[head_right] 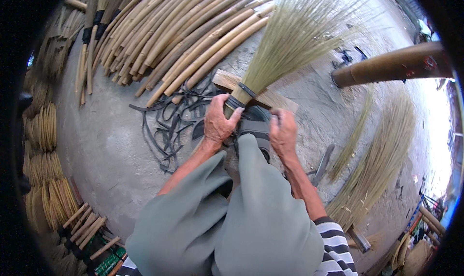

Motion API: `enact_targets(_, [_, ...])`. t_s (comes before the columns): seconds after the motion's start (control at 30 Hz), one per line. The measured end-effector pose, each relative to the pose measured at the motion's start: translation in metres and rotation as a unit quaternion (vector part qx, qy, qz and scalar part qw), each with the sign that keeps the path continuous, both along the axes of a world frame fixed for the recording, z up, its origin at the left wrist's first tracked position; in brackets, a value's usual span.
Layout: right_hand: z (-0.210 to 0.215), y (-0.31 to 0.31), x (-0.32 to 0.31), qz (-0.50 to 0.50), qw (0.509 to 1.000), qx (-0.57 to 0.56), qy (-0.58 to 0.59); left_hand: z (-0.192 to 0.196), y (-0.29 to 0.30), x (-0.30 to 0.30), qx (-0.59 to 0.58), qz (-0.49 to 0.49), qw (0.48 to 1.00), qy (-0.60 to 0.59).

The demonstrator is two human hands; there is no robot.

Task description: The person is making a broom by hand. They wrap a black strap around a bundle of straw and secure it with a hammer. The person then cuts the excess strap with scissors and continues to wrap and secure the broom.

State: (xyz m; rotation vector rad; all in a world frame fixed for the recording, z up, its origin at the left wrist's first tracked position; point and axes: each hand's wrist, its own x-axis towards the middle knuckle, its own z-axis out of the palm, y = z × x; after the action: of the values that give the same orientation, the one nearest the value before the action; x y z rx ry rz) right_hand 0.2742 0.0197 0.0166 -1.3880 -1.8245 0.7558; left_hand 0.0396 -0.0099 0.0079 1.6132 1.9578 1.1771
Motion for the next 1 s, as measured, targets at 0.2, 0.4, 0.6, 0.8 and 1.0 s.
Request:
enact_targets(0.2, [0.026,0.007,-0.06,0.037,0.994,-0.074,0.065,-0.001,-0.003,0.001,-0.007,-0.001,1.0,0.004])
enact_targets(0.4, [0.016,0.017,-0.077,0.062,0.994,-0.06,0.067,-0.001,-0.003,0.001,-0.002,0.0,1.0,0.008])
enact_targets(0.6, [0.007,0.015,-0.083,0.066,0.996,-0.024,0.051,0.0,-0.003,0.001,-0.008,0.003,1.0,0.013])
enact_targets(0.8, [0.017,0.02,-0.085,0.086,0.996,-0.021,0.019,0.002,-0.001,0.0,0.059,-0.011,0.998,0.003])
enact_targets(1.0, [0.037,0.029,-0.094,0.156,0.984,0.062,-0.059,0.002,-0.003,-0.001,0.061,-0.015,0.998,-0.015])
